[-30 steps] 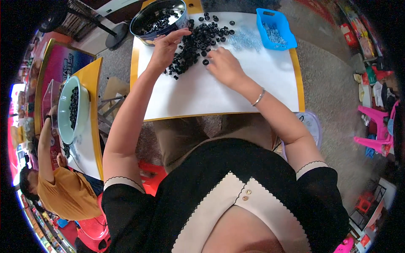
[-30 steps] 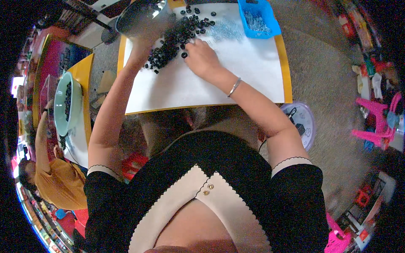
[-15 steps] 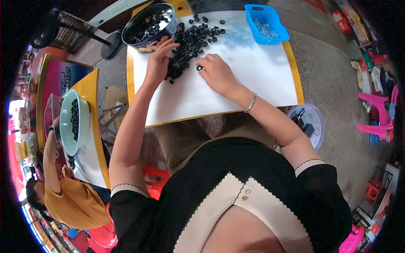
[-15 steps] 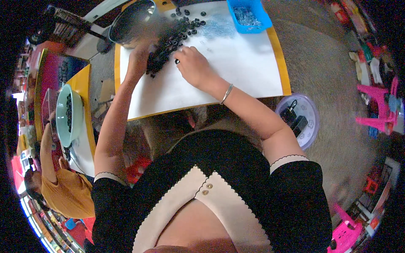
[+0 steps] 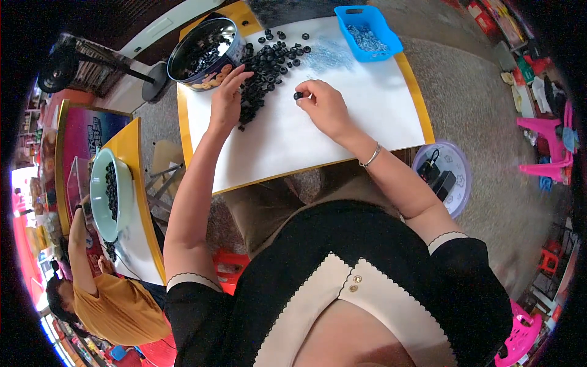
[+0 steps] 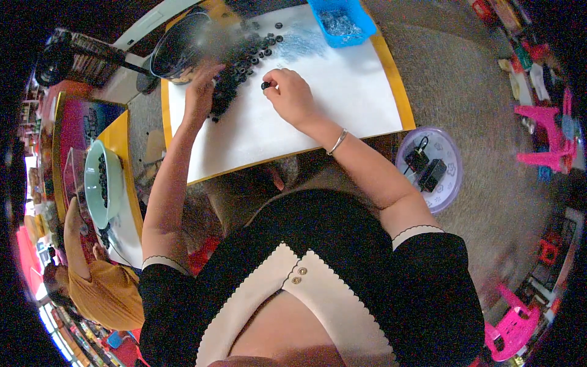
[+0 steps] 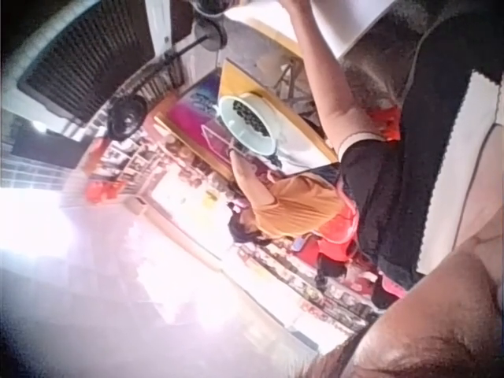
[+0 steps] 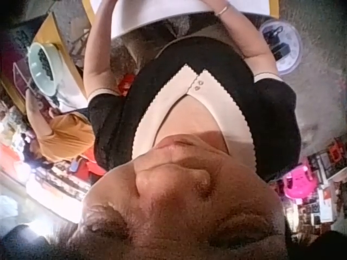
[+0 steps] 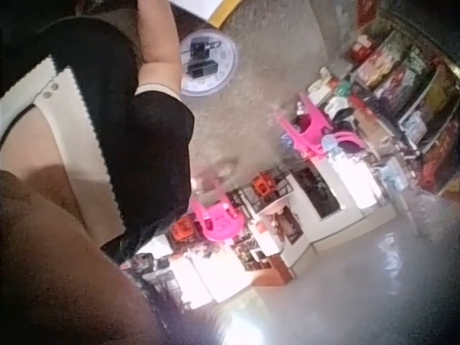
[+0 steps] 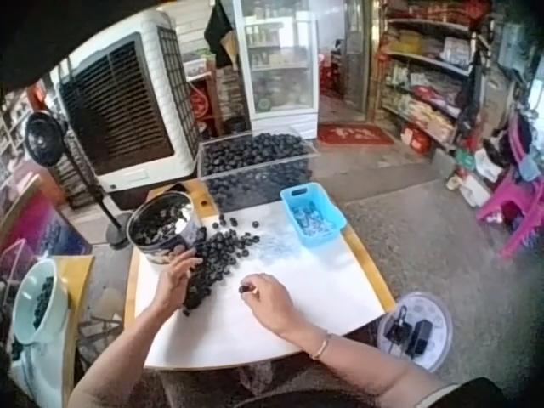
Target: The person assembles small plastic components by taking black plastic pieces and small clear inserts from the table and fitting them together by hand.
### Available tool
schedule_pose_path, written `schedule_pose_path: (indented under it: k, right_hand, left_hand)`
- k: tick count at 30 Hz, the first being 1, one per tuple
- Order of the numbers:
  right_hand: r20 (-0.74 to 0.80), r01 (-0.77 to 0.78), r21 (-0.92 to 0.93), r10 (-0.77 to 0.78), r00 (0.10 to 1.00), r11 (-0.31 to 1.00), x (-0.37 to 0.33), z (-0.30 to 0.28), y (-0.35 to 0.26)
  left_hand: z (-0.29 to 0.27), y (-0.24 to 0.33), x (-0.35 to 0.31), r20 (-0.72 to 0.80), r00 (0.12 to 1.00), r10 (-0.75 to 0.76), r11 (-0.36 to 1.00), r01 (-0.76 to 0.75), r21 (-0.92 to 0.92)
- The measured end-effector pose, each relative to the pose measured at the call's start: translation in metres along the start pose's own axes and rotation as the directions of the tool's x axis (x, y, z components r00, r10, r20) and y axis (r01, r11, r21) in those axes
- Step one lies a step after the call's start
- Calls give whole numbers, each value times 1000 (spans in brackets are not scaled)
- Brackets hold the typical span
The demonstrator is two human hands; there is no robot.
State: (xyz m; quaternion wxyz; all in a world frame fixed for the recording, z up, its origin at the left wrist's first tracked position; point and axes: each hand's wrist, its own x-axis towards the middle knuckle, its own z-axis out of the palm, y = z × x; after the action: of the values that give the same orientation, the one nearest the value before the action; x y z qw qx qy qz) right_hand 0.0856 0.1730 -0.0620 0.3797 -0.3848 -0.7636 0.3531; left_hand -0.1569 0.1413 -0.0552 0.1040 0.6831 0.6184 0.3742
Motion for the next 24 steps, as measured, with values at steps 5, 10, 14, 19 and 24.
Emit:
schedule_pose_path:
  k: [5, 10, 14, 19, 24]
  right_hand:
    - [8, 58, -35, -58, 998, 998, -5, -4, 2]
    - [45, 128, -130, -123, 991, 983, -9, -3, -2]
    - [70, 243, -256, -233, 970, 936, 3, 3, -5]
    - [40, 298, -365, -305, 952, 882, 19, 10, -9]
    - [88, 347, -257, -335, 938, 902, 10, 15, -27]
  left_hand:
    - [-2, 3, -1, -30, 997, 65, 995, -63, 80]
    - [-6, 14, -10, -39, 999, -19, 999, 17, -49]
    - [-8, -1, -23, -134, 989, -67, 978, 38, -204]
    - [1, 6, -13, -134, 991, -21, 993, 5, -115]
    - [-6, 7, -5, -77, 995, 67, 998, -68, -8]
